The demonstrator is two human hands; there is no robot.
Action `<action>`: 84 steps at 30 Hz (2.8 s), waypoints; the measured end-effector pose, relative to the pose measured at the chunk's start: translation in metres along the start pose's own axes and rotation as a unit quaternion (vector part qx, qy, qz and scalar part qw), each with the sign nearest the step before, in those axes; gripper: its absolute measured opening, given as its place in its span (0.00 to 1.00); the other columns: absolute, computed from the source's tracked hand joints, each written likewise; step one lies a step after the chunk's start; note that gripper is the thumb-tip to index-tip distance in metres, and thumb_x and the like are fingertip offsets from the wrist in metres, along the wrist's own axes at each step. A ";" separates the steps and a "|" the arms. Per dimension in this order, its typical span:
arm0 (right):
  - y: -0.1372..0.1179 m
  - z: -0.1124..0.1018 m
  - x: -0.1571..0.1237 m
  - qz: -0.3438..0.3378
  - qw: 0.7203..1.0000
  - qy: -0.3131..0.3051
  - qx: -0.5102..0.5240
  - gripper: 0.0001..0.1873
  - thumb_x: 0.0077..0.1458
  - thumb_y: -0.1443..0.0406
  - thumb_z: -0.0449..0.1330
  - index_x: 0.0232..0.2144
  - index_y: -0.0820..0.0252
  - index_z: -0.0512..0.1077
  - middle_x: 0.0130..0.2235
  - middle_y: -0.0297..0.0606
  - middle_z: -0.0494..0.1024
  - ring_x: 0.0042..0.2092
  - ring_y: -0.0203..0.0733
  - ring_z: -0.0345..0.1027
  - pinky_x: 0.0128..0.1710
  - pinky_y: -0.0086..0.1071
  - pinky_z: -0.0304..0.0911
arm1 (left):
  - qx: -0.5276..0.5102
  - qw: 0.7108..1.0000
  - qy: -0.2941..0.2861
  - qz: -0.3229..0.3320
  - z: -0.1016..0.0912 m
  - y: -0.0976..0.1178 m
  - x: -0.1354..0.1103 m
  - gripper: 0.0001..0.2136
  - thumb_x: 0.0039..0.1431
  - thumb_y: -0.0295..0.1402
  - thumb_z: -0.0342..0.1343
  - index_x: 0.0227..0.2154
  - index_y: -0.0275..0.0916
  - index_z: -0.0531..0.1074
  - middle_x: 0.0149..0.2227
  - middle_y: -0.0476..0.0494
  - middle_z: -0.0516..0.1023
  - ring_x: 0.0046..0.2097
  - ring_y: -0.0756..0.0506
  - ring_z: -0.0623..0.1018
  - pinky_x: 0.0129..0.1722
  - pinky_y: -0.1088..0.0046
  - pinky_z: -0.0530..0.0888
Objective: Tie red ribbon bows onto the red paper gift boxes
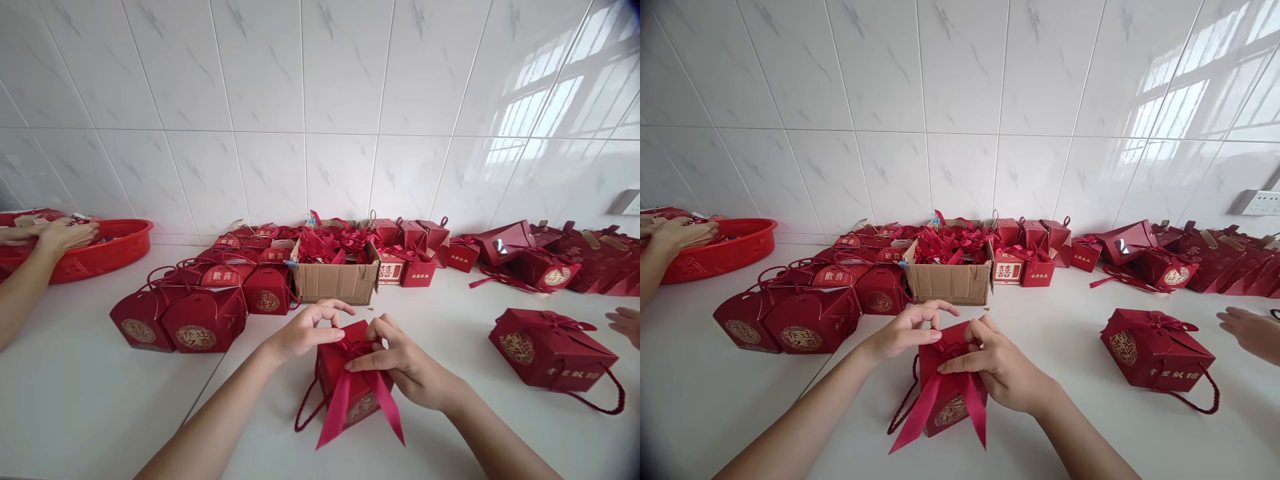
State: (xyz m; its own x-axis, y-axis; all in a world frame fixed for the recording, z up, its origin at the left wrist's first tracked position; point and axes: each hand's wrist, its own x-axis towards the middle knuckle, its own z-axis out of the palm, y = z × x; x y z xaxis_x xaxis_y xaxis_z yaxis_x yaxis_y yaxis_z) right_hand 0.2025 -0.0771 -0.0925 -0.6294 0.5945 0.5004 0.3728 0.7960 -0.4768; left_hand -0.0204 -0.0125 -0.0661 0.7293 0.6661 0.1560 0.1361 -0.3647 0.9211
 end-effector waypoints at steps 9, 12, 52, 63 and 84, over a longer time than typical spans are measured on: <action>0.003 -0.001 -0.002 -0.025 0.998 0.046 0.028 0.24 0.63 0.73 0.43 0.47 0.46 0.74 0.36 0.39 0.62 0.39 0.42 0.56 0.40 0.39 0.59 | 0.098 0.993 0.057 0.018 0.011 0.005 -0.002 0.08 0.54 0.32 0.53 0.21 0.39 0.62 0.38 0.46 0.72 0.47 0.43 0.68 0.50 0.66 0.61; 0.004 0.000 -0.003 -0.010 0.993 0.092 0.070 0.20 0.63 0.71 0.46 0.49 0.47 0.71 0.35 0.38 0.66 0.38 0.40 0.58 0.41 0.38 0.58 | 0.124 0.989 0.075 0.022 0.018 0.011 -0.004 0.11 0.55 0.32 0.53 0.21 0.39 0.59 0.35 0.47 0.73 0.45 0.44 0.68 0.48 0.67 0.63; 0.009 0.000 -0.006 0.141 0.941 0.149 0.268 0.06 0.60 0.61 0.57 0.36 0.57 0.64 0.35 0.35 0.64 0.34 0.35 0.59 0.31 0.30 0.62 | 0.019 1.000 0.010 -0.002 0.018 0.006 -0.006 0.19 0.45 0.35 0.67 0.17 0.38 0.58 0.34 0.41 0.79 0.53 0.38 0.71 0.49 0.62 0.67; 0.008 -0.003 -0.008 0.126 0.958 0.144 0.214 0.05 0.61 0.61 0.56 0.37 0.56 0.64 0.35 0.37 0.65 0.37 0.38 0.61 0.39 0.35 0.62 | 0.012 0.999 0.048 0.013 0.027 0.009 -0.005 0.20 0.53 0.41 0.60 0.16 0.37 0.59 0.32 0.44 0.78 0.45 0.42 0.75 0.44 0.68 0.68; 0.012 -0.015 -0.013 0.124 0.964 0.138 0.190 0.07 0.59 0.62 0.57 0.34 0.55 0.61 0.34 0.36 0.67 0.36 0.38 0.61 0.38 0.33 0.62 | -0.028 1.000 -0.006 0.005 0.021 0.008 -0.008 0.24 0.44 0.32 0.66 0.16 0.40 0.50 0.30 0.45 0.75 0.52 0.40 0.73 0.50 0.64 0.67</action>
State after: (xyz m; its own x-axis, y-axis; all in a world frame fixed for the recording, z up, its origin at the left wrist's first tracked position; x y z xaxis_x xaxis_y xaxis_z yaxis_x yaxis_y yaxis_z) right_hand 0.2252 -0.0739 -0.0944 -0.3278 0.8110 0.4845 0.1783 0.5568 -0.8113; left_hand -0.0112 -0.0343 -0.0669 0.7389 0.6541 0.1619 0.0912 -0.3351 0.9378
